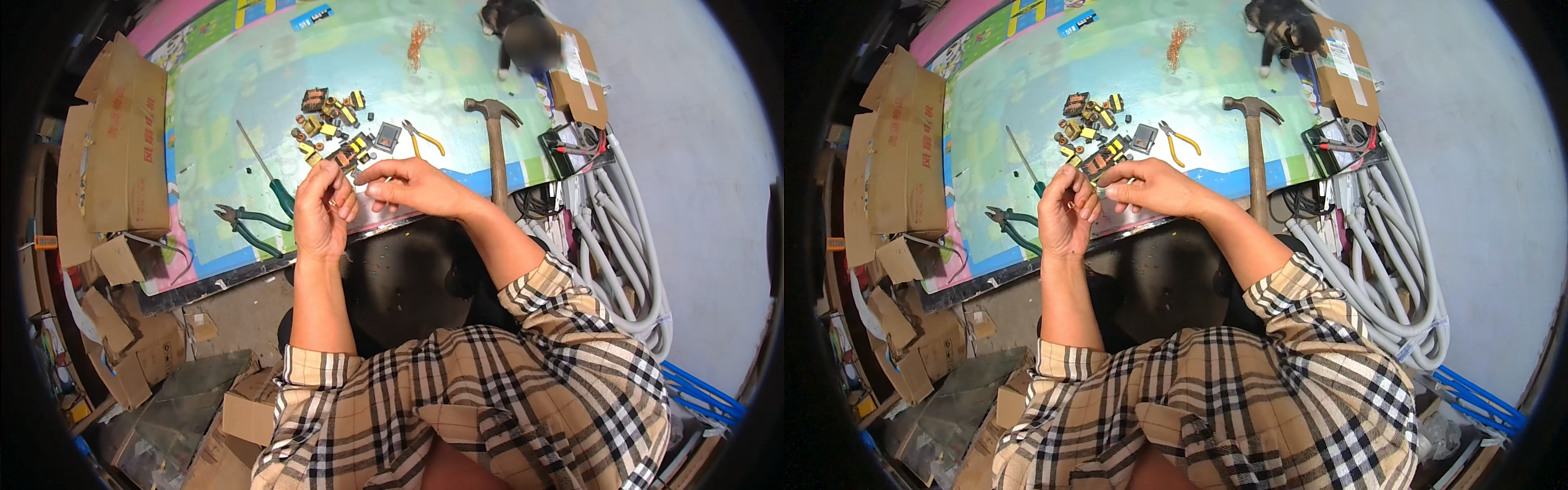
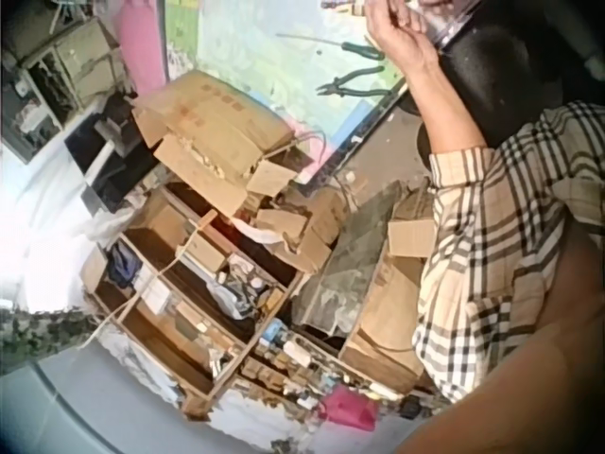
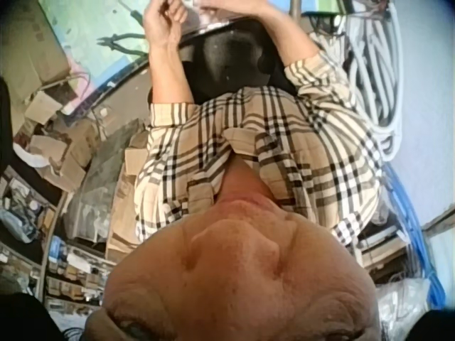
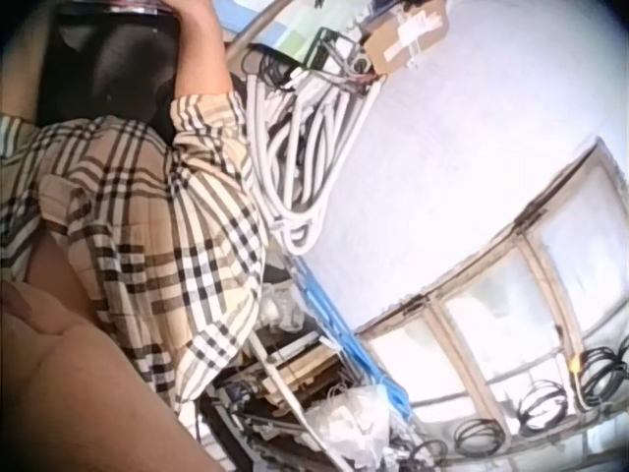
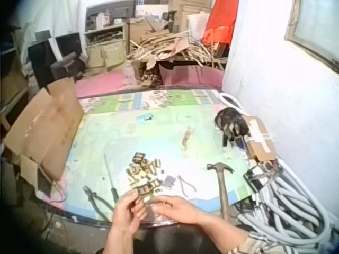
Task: The person sits at a cluttered workbench and uses pliers and a hammer to disassemble small electronic components, likely transformers. They repeatedly pry apart the metal casings and separate the copper windings, placing the separated parts on the table.
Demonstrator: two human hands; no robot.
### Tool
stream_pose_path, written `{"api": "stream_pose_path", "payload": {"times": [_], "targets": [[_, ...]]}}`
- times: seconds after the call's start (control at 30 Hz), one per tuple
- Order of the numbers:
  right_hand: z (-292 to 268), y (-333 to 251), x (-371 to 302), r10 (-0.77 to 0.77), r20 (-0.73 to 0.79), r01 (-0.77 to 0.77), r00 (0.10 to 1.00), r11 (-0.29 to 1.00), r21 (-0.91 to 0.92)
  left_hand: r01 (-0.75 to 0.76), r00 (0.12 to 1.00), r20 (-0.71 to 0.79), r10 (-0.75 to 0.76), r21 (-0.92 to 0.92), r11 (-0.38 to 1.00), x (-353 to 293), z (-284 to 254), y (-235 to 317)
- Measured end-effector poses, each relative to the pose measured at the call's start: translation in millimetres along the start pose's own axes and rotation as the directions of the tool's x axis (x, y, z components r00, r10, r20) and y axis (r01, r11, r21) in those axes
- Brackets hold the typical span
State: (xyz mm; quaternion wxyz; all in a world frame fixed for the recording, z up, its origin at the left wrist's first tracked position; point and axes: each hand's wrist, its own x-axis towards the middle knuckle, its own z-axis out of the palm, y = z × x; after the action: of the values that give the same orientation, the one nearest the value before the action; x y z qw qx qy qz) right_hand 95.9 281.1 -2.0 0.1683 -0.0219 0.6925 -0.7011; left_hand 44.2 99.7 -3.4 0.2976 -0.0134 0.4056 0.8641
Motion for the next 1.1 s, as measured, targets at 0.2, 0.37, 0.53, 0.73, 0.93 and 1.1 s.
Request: {"api": "stream_pose_path", "payload": {"times": [0.2, 0.37, 0.53, 0.73, 0.93, 1.1], "targets": [[-12, 0, -2, 0.007, -0.179, -0.022, 0.984, 0.996, -0.081, -0.031, 0.999, -0.025, 0.031, 0.006, 1.0, 0, 1, 0], [-19, -2, -3, -0.043, -0.284, 0.041, 0.958, 0.999, -0.011, -0.087, 0.983, -0.126, 0.131, 0.303, 0.949, 2, -1, -7], [-19, 1, -2, -0.062, -0.261, 0.066, 0.963, 0.998, 0.005, -0.071, 0.983, -0.093, 0.156, 0.596, 0.8, 2, -2, -15], [-13, 2, 1, -0.079, -0.267, 0.08, 0.96, 0.997, -0.01, -0.274, 0.893, 0.096, 0.44, 0.892, 0.36, -2, 10, -23], [-12, 0, 0, -0.072, -0.275, 0.085, 0.959, 0.996, 0.036, -0.294, 0.854, 0.103, 0.509, 0.904, 0.31, 0, 5, -25], [-11, -6, -1, -0.03, -0.293, 0.042, 0.956, 0.999, 0.034, -0.286, 0.85, 0.063, 0.523, 0.889, 0.358, 0, 8, -24]]}}
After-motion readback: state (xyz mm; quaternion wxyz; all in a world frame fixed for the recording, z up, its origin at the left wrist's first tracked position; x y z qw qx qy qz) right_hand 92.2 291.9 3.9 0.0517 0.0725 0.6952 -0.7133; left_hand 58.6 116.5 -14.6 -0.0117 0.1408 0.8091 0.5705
